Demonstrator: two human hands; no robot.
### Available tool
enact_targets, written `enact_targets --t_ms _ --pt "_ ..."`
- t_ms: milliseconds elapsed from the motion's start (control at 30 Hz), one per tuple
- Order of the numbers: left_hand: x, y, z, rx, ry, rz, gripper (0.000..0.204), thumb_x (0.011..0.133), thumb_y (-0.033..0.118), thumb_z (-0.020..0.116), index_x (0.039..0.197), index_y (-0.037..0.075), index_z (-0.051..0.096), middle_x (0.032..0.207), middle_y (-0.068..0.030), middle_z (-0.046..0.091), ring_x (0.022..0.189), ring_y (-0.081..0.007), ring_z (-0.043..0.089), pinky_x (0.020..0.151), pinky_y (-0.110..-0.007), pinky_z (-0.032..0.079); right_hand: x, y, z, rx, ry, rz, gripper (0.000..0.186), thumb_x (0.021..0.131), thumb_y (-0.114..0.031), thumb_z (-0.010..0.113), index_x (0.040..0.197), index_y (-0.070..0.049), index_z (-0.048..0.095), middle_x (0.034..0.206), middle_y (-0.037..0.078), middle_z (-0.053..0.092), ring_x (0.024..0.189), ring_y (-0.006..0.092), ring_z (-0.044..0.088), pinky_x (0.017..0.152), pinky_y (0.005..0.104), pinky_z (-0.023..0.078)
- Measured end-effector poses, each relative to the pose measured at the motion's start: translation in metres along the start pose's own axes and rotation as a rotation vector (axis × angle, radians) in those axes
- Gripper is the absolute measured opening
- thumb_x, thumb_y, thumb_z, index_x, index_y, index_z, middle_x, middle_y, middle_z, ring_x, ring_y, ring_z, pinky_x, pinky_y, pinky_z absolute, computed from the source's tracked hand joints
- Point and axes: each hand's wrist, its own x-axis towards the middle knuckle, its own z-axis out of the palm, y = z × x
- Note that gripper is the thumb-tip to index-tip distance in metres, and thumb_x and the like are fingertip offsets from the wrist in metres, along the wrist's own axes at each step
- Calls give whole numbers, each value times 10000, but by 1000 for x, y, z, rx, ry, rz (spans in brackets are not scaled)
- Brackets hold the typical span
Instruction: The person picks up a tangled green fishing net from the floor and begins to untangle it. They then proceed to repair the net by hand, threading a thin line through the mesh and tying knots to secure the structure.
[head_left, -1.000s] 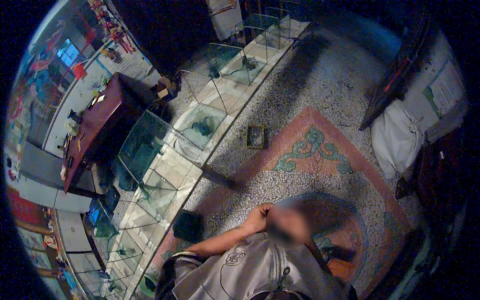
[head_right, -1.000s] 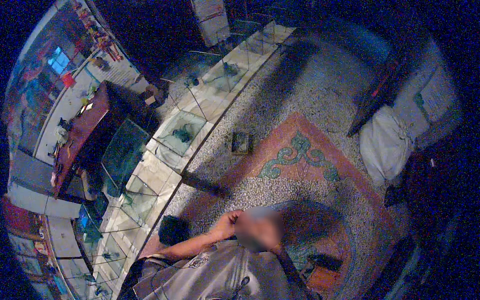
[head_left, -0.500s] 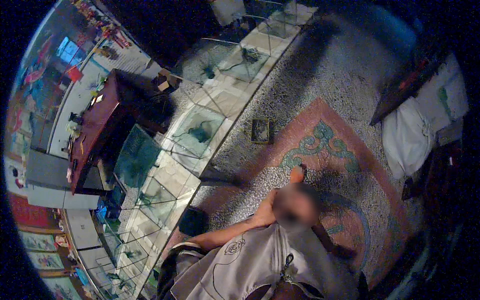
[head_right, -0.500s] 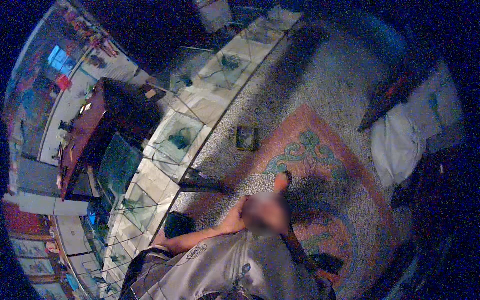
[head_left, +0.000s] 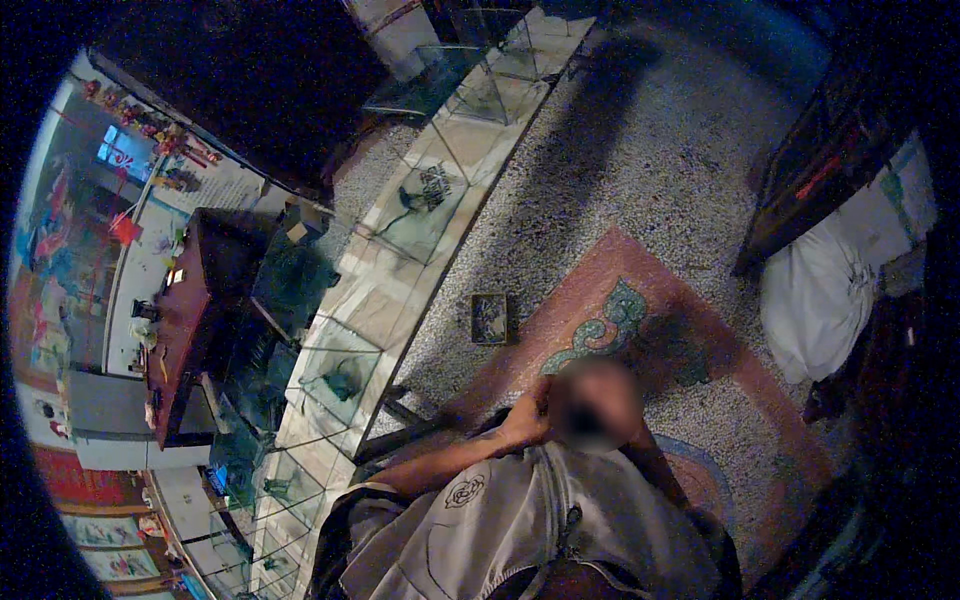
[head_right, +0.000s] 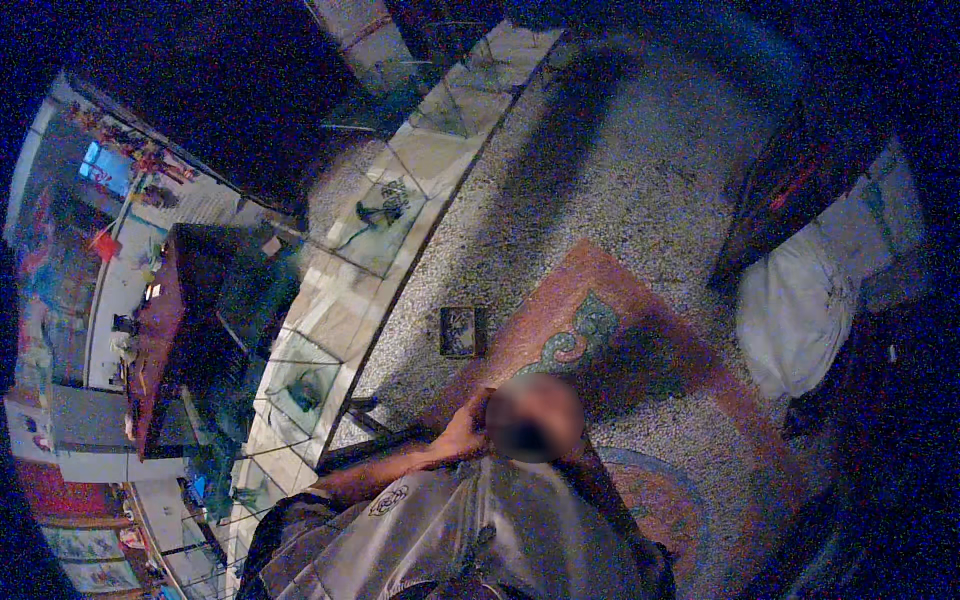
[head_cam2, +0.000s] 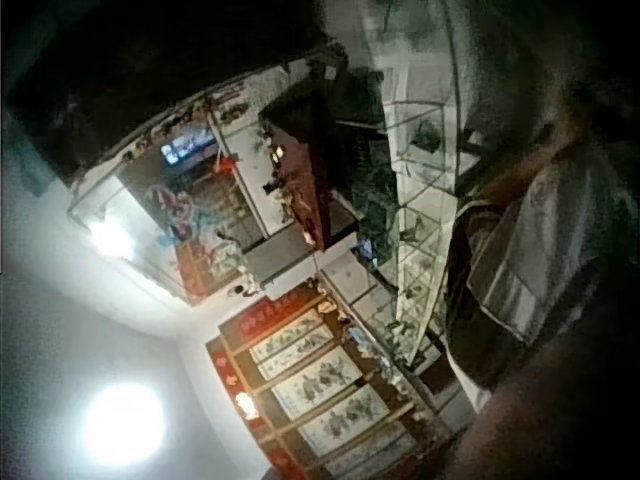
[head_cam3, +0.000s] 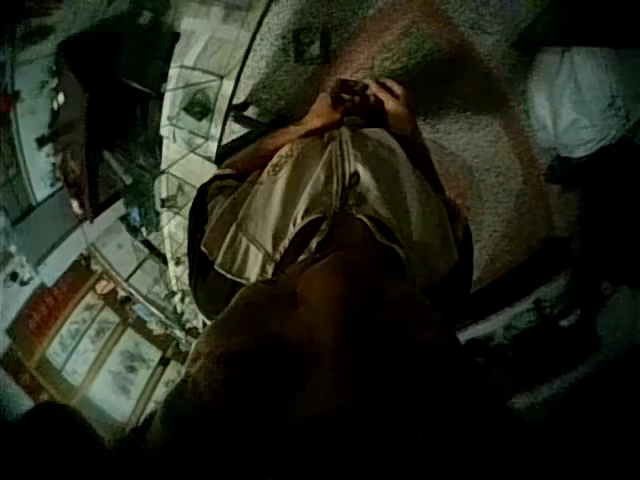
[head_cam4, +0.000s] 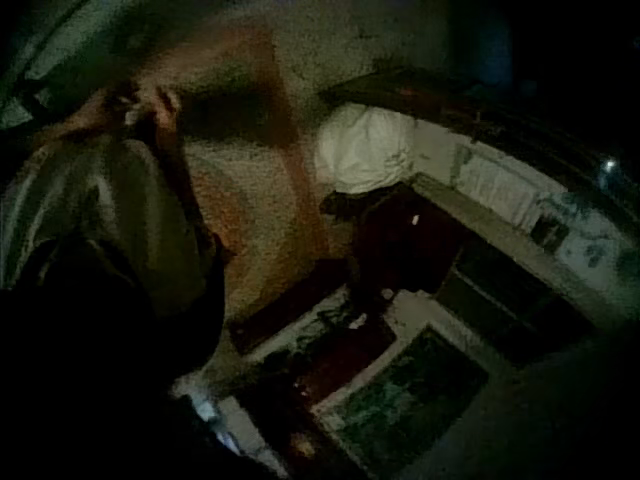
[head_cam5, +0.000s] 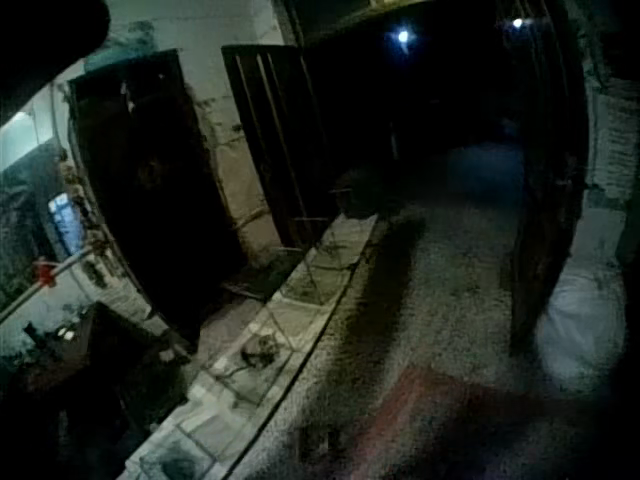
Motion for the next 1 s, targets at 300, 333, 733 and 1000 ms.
enact_targets --t_ms 300,333,733,1000 --pt "135 11 11 227 -167 -165 496 739 156 596 1178 55 389 1027 -116 547 898 -215 550 768 -320 437 74 93 -75 852 282 1349 221 856 -223 509 665 -120 466 553 -18 226 484 97 243 487 295 239" --pt "150 14 13 289 -185 -202 477 743 148 590 1171 59 399 1012 -115 555 873 -218 559 754 -322 443 83 105 -77 768 298 1384 227 856 -226 510 661 -128 449 563 -22 213 485 92 220 485 300 221" --pt "403 89 -5 151 -270 52 293 768 172 563 1027 42 518 936 -133 569 823 -228 551 711 -340 439 107 319 -136 355 299 1254 162 828 -219 514 905 -83 557 599 -65 405 490 27 341 416 158 244" --pt "560 140 -32 352 -107 525 312 815 174 539 1094 57 463 1031 -93 527 944 -217 502 778 -326 413 196 399 -182 518 463 1427 210 768 -118 489 949 -16 526 792 23 513 686 128 496 564 252 419"
